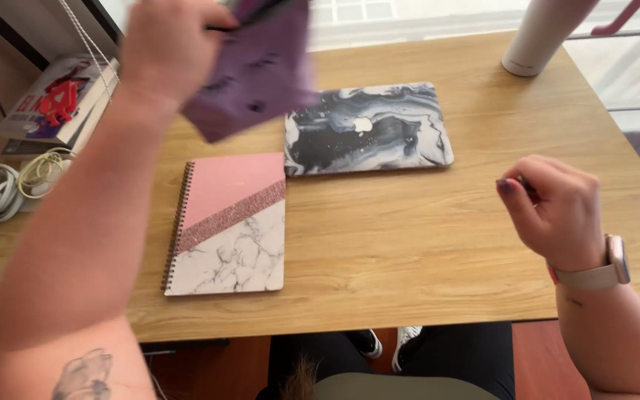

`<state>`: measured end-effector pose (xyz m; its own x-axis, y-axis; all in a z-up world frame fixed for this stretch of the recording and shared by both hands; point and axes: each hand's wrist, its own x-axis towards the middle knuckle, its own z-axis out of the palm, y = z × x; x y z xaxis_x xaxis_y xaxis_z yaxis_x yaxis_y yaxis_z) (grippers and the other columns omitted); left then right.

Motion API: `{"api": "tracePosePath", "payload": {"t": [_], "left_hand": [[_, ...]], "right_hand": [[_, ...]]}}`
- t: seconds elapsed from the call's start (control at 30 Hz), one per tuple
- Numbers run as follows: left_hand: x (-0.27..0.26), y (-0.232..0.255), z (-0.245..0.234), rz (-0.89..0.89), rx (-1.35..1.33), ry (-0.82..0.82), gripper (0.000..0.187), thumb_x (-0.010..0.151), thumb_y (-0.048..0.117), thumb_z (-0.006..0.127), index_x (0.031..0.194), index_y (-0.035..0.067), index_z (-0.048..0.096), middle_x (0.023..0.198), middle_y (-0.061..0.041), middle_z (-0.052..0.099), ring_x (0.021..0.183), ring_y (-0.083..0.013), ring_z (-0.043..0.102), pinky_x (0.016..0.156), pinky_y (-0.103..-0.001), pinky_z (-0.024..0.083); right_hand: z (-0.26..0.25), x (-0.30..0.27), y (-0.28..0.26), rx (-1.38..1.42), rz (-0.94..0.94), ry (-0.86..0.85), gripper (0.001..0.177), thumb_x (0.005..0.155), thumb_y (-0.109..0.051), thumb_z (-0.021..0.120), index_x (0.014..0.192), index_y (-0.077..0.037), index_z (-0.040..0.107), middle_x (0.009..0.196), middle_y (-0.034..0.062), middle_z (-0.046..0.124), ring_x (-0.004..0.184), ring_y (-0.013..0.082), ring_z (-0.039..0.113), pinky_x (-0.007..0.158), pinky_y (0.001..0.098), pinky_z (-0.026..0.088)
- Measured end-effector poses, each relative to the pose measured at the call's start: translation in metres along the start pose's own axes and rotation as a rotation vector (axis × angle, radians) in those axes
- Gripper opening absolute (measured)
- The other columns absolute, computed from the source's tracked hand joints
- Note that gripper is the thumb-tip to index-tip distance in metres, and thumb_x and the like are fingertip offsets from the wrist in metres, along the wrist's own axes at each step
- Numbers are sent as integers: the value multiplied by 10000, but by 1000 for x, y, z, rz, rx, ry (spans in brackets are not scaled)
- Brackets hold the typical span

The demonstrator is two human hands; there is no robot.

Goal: The recorder cleans a wooden desk with a wet wipe and then organizes a laptop, notebook, and stationery to begin writing and typing.

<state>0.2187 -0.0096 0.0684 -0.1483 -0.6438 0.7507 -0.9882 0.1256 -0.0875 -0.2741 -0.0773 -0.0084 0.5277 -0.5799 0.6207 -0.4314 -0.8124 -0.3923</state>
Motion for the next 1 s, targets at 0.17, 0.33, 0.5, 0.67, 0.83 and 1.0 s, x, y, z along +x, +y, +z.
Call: {"api": "tracePosePath", "payload": {"t": [0.17, 0.33, 0.5, 0.67, 0.83, 1.0], "left_hand": [[-30, -104, 30, -213, 287, -84, 220, 860, 101, 736, 1023, 198, 846, 888, -152, 750, 794, -367, 709, 729, -456, 569], [-70, -198, 80, -531, 431, -93, 163, 924, 127, 716, 994, 206, 841, 890, -167, 748, 801, -383, 721, 714, -485, 573], [-81, -225, 84, -645, 326, -135, 238, 901, 87, 706, 1013, 242, 847, 935, -147, 752, 855, -373, 712, 802, -463, 566], [-53, -241, 107, -453, 265, -88, 146, 959, 175, 744, 1055, 238, 835, 940, -130, 748, 845, -369, 701, 782, -458, 565], [-36, -256, 159, -362, 161, -205, 179, 1001, 175, 717, 1130, 249, 815, 1043, -112, 760, 935, -363, 706, 876, -448, 551], [-36, -243, 190, -441, 156, -337, 388, 855, 13, 716, 1206, 176, 748, 1121, -137, 746, 1140, -399, 630, 1030, -457, 471]], "right_hand": [[12, 3, -6, 7, 34, -28, 240, 1012, -149, 655, 812, -19, 629, 679, 102, 516, 548, 221, 468, 544, 341, 384], [15, -2, -1, -49, 73, -38, 250, 979, -157, 661, 770, -25, 628, 638, 99, 502, 532, 229, 455, 531, 360, 385], [19, -3, 11, -115, 198, -60, 253, 960, -196, 662, 772, -28, 648, 625, 88, 524, 497, 228, 468, 511, 362, 398], [39, -3, 21, -140, 236, -81, 263, 941, -220, 660, 757, -32, 653, 604, 93, 516, 488, 226, 464, 504, 365, 396], [50, -3, 21, -146, 288, -108, 290, 944, -231, 657, 738, -29, 636, 593, 106, 488, 493, 235, 438, 502, 368, 387], [59, -4, 27, -125, 325, -130, 293, 942, -238, 659, 747, -22, 634, 593, 107, 487, 492, 233, 431, 497, 361, 387]]}}
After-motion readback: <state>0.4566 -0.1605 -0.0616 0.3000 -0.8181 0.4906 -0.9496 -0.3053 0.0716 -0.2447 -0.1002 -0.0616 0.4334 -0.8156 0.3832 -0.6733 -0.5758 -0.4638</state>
